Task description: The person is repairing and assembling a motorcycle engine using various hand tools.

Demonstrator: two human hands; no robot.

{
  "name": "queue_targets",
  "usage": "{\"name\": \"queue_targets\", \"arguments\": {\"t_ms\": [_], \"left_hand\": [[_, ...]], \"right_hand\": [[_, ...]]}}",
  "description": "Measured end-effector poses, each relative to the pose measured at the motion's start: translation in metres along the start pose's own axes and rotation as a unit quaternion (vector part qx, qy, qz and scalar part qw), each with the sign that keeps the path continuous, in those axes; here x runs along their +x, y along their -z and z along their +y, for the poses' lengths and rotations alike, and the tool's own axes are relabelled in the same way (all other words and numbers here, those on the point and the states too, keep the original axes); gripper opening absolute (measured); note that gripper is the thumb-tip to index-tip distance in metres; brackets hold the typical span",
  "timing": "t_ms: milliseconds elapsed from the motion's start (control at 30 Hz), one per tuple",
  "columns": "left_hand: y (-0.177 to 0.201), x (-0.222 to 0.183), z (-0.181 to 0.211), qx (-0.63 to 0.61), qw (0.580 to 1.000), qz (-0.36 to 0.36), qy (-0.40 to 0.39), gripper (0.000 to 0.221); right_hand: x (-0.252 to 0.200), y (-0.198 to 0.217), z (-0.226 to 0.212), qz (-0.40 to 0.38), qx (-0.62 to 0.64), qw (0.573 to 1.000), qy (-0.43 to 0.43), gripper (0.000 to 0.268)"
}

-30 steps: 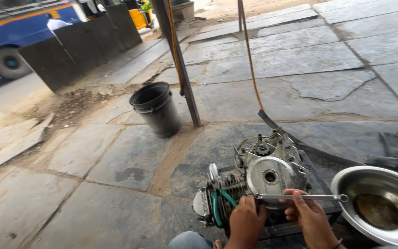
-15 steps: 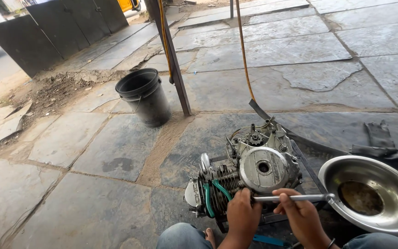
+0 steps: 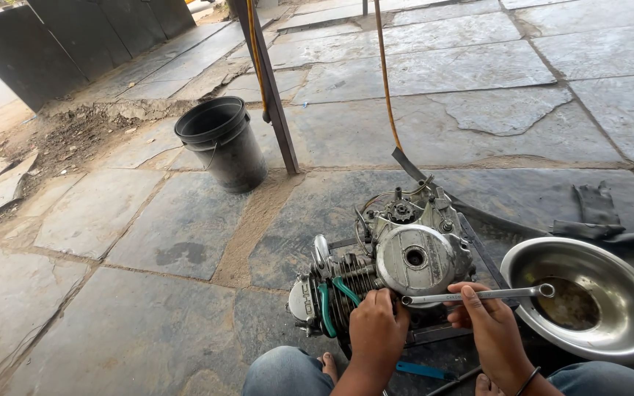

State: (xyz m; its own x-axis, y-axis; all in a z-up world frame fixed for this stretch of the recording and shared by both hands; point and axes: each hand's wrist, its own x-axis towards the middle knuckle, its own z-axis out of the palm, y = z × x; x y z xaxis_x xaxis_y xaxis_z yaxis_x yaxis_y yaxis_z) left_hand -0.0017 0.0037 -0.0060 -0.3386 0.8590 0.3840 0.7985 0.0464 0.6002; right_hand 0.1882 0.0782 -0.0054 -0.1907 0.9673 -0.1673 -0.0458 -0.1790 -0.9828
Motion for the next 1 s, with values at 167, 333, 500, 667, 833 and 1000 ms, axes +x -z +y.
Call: {"name": "queue_targets", "arguments": {"t_ms": [167,333,500,667,833,1000], "left_hand": [[0.001,0.004,0.005,0.023,0.997,-0.046,0.064,0.028],[0.004,0.004,0.005,-0.022,0.996,-0.047,0.076,0.031],[0.002,0.0,-0.002,-0.006,0.999,-0.027,0.026,0.027],[-0.005,-0.004,-0.005,0.055,0.997,0.001,-0.053,0.028],[-0.016,-0.008,-0.013,0.075,0.996,-0.011,-0.051,0.032],[-0.008,-0.009,-0.01,0.055,0.997,-0.059,-0.007,0.023]], "right_hand": [[-0.002,-0.004,0.001,-0.001,0.0,1.0,-0.009,0.036],[-0.002,-0.004,-0.002,0.0,0.004,1.0,-0.01,0.036],[-0.001,0.0,-0.008,0.004,0.015,1.0,-0.006,0.035],[-0.008,-0.002,-0.006,0.008,0.0,1.0,-0.005,0.034],[-0.01,-0.001,-0.004,0.013,-0.042,0.999,0.018,0.033],[-0.005,0.01,0.014,-0.018,0.098,0.995,-0.027,0.031]]}}
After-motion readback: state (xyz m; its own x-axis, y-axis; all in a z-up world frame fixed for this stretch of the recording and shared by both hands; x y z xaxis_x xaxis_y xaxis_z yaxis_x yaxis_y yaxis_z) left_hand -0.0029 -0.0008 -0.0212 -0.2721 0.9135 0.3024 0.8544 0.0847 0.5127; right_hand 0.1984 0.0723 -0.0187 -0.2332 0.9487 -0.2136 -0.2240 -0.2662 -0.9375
